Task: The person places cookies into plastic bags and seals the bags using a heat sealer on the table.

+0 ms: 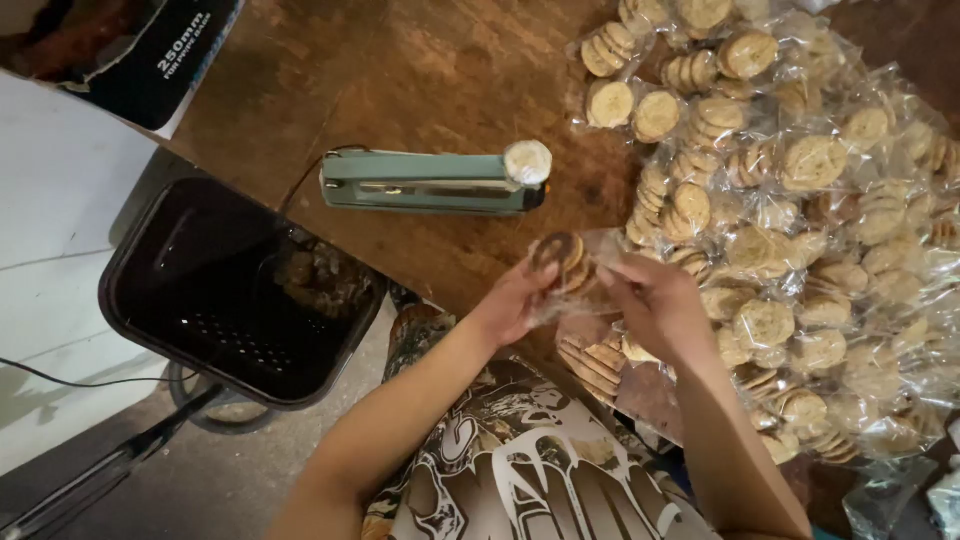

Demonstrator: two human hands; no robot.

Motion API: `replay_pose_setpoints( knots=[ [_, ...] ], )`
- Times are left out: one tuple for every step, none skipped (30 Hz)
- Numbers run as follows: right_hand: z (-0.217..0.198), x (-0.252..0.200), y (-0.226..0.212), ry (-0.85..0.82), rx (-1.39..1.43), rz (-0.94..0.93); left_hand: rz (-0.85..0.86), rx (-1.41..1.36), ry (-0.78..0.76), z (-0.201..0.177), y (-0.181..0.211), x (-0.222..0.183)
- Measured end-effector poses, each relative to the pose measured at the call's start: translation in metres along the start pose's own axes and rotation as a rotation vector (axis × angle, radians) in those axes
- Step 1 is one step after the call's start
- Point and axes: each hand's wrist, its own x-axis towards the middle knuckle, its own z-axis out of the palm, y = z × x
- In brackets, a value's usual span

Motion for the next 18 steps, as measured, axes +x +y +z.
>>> replay_pose_setpoints(
  knots=[
    [0.005, 0.002, 0.006, -0.028, 0.012, 0.069, -0.016, -0.100, -0.005, -0.002, -0.001, 0.000],
    [0.008, 0.004, 0.012, -0.057, 0.024, 0.138, -0.031, -0.200, -0.010, -0.002, -0.001, 0.000],
    [0.011, 0.005, 0.017, -0.081, 0.037, 0.207, -0.049, -0.299, -0.016, -0.001, 0.001, 0.001],
    [0.011, 0.005, 0.020, -0.057, 0.070, 0.177, -0.055, -0.264, 0.041, 0.003, 0.005, 0.000],
    [0.012, 0.003, 0.020, -0.036, 0.102, 0.148, -0.061, -0.230, 0.100, 0.008, 0.009, -0.002],
    [0.012, 0.002, 0.019, -0.015, 0.135, 0.120, -0.067, -0.197, 0.160, 0.013, 0.012, -0.004],
    [0.011, 0.002, 0.017, -0.031, 0.133, 0.194, -0.052, -0.146, 0.146, 0.018, 0.015, -0.004],
    [0.008, 0.003, 0.014, -0.047, 0.132, 0.268, -0.038, -0.095, 0.132, 0.021, 0.017, -0.003],
    [0.007, 0.002, 0.011, -0.065, 0.131, 0.343, -0.024, -0.045, 0.120, 0.022, 0.016, -0.003],
    [0.008, 0.002, 0.008, -0.083, 0.108, 0.358, -0.053, -0.053, 0.151, 0.021, 0.015, -0.004],
    [0.010, 0.004, 0.006, -0.103, 0.083, 0.369, -0.078, -0.062, 0.182, 0.019, 0.014, -0.004],
    [0.010, 0.005, 0.003, -0.122, 0.057, 0.381, -0.103, -0.070, 0.214, 0.015, 0.012, -0.004],
    [0.008, 0.004, 0.001, -0.115, 0.115, 0.398, -0.040, -0.266, -0.010, 0.010, 0.009, -0.004],
    [0.006, 0.003, -0.002, -0.109, 0.173, 0.415, 0.031, -0.458, -0.233, 0.005, 0.007, -0.004],
    [0.004, 0.002, -0.004, -0.102, 0.230, 0.433, 0.109, -0.647, -0.456, 0.002, 0.006, -0.004],
    [0.003, 0.003, -0.007, -0.140, 0.248, 0.493, 0.090, -0.466, -0.240, 0.003, 0.006, -0.004],
    [0.004, 0.006, -0.008, -0.175, 0.268, 0.553, 0.073, -0.281, -0.025, 0.006, 0.007, -0.004],
    [0.004, 0.008, -0.007, -0.210, 0.287, 0.614, 0.060, -0.093, 0.190, 0.011, 0.009, -0.004]
  ],
)
